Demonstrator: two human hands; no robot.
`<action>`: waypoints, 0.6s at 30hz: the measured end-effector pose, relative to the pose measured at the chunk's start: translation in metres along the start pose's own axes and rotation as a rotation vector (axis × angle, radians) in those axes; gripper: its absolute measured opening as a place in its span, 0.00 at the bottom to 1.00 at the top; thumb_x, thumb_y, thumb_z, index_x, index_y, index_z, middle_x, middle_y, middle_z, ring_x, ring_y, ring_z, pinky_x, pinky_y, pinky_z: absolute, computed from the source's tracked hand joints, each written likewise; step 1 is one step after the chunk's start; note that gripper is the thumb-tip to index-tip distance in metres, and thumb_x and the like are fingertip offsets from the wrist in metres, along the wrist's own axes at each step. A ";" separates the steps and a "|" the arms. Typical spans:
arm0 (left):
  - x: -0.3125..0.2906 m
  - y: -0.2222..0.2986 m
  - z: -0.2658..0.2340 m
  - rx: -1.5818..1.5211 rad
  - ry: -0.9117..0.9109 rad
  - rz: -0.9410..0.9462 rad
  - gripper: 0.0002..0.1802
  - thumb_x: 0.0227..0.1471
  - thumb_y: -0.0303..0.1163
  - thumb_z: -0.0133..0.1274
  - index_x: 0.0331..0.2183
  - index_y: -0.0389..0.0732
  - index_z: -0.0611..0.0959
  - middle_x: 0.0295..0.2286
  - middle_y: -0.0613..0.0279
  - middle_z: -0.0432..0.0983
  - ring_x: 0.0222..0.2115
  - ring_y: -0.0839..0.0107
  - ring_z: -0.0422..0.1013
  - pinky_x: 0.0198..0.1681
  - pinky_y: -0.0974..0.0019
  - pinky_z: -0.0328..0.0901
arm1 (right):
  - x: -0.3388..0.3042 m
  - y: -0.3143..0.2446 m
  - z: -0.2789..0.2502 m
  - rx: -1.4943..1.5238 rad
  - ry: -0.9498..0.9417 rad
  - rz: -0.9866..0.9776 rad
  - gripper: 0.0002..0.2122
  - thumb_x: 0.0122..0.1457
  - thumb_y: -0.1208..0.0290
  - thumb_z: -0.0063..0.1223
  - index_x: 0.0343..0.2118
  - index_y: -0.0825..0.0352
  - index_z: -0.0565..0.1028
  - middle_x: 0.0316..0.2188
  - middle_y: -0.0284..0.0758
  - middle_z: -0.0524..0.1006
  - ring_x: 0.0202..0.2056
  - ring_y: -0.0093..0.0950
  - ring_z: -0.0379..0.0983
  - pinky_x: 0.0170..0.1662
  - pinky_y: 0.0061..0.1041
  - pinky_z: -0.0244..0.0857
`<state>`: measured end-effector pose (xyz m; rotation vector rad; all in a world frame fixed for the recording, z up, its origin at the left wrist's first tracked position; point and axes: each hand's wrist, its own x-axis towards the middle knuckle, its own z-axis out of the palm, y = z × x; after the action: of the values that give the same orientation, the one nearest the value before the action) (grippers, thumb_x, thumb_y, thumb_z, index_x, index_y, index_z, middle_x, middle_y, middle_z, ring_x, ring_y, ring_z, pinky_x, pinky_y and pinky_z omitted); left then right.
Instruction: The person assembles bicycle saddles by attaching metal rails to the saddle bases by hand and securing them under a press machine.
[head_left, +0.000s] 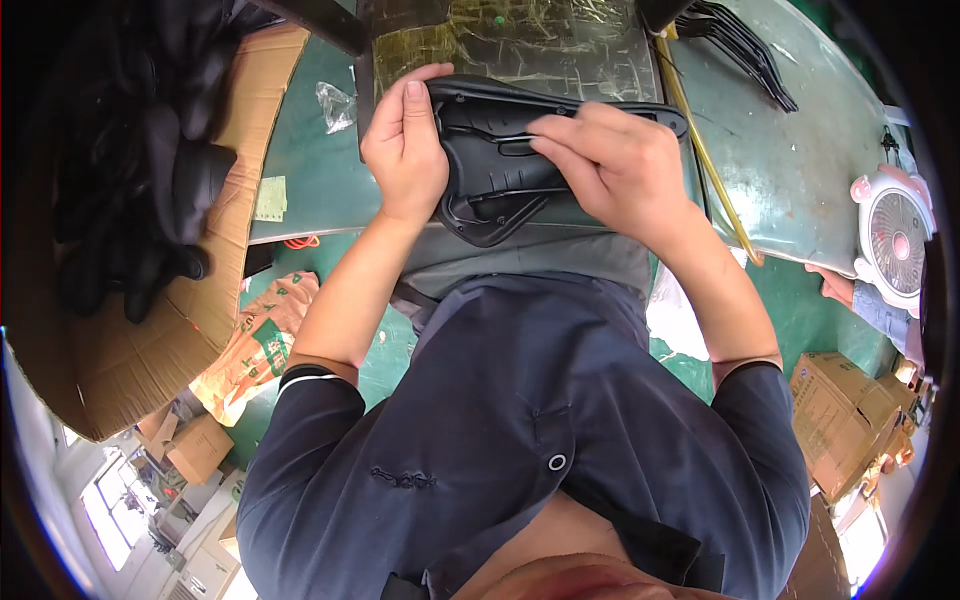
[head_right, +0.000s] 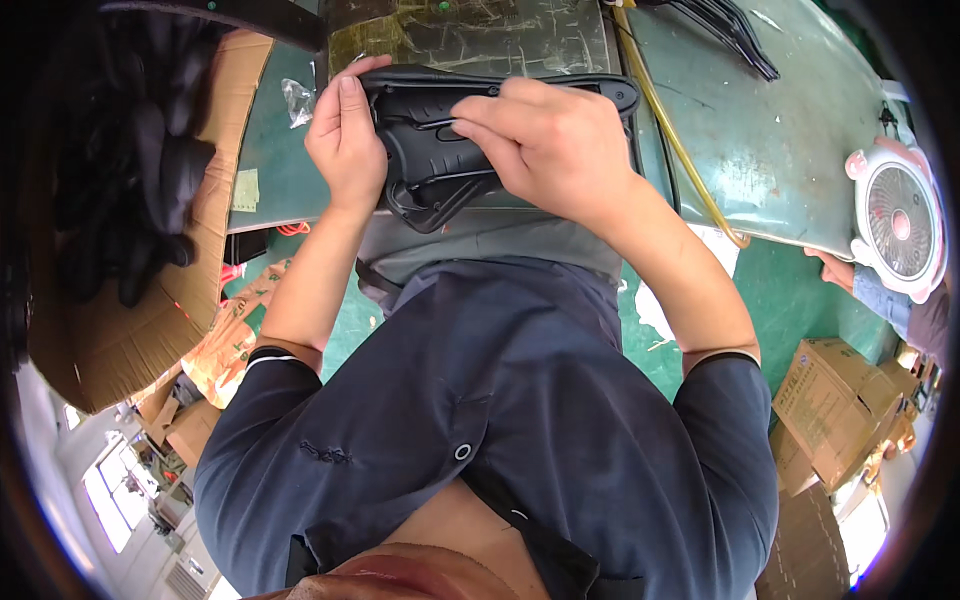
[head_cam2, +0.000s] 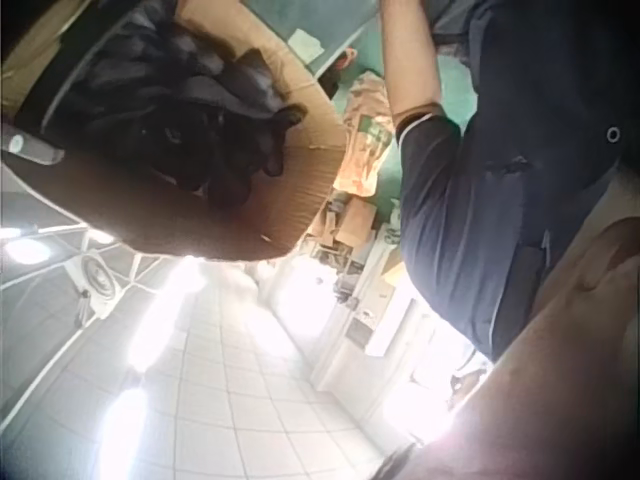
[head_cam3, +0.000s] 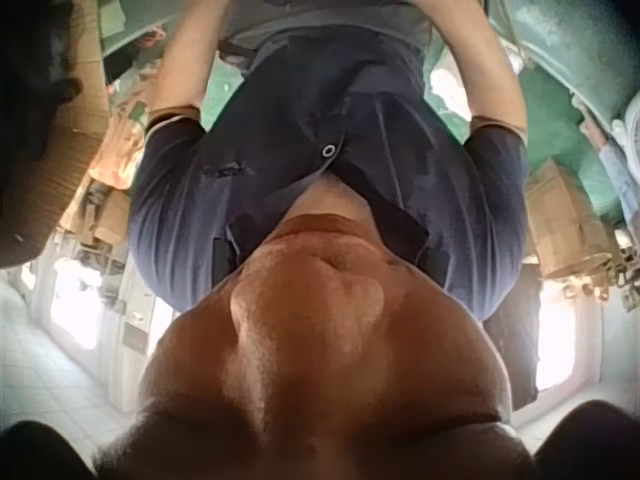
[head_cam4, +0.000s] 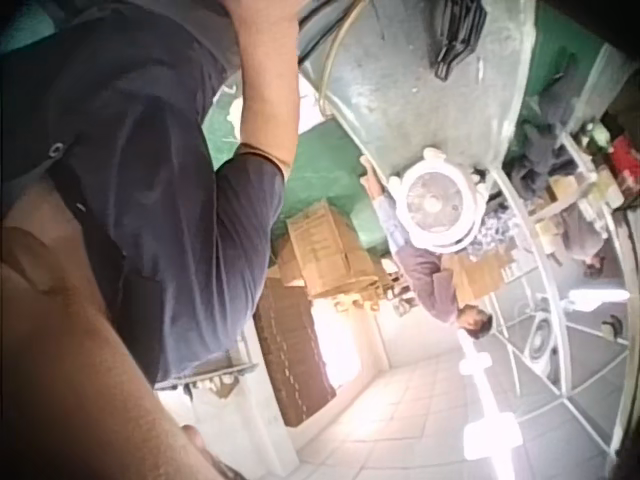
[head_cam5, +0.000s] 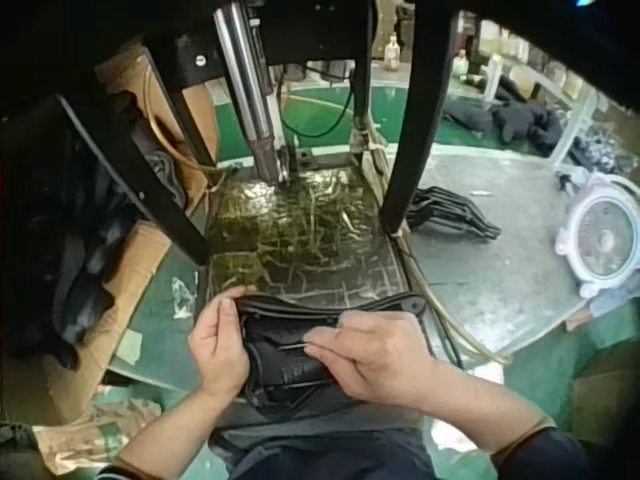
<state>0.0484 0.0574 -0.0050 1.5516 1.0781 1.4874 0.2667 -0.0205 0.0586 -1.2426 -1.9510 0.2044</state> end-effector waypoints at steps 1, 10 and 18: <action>-0.002 -0.005 -0.001 0.004 0.021 0.039 0.18 0.76 0.32 0.46 0.50 0.31 0.86 0.38 0.70 0.84 0.25 0.90 0.58 0.30 0.80 0.56 | 0.007 0.005 0.003 0.004 -0.011 0.005 0.05 0.59 0.67 0.70 0.37 0.56 0.87 0.21 0.30 0.75 0.23 0.35 0.76 0.25 0.35 0.69; -0.010 0.016 -0.005 0.124 -0.028 0.058 0.13 0.72 0.29 0.50 0.43 0.32 0.88 0.40 0.55 0.86 0.44 0.67 0.80 0.51 0.64 0.72 | 0.020 0.006 0.005 0.050 -0.099 -0.102 0.05 0.59 0.71 0.67 0.38 0.58 0.87 0.25 0.34 0.79 0.25 0.38 0.78 0.27 0.35 0.71; 0.009 0.053 -0.037 0.347 -0.521 0.771 0.17 0.56 0.41 0.68 0.45 0.43 0.86 0.54 0.52 0.78 0.51 0.48 0.76 0.53 0.48 0.71 | 0.040 0.002 -0.026 0.164 -0.298 -0.201 0.06 0.55 0.73 0.71 0.36 0.62 0.87 0.23 0.37 0.78 0.24 0.36 0.77 0.28 0.34 0.70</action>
<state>0.0155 0.0433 0.0494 2.6138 0.4452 1.2378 0.2779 0.0062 0.0960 -0.9442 -2.2480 0.4583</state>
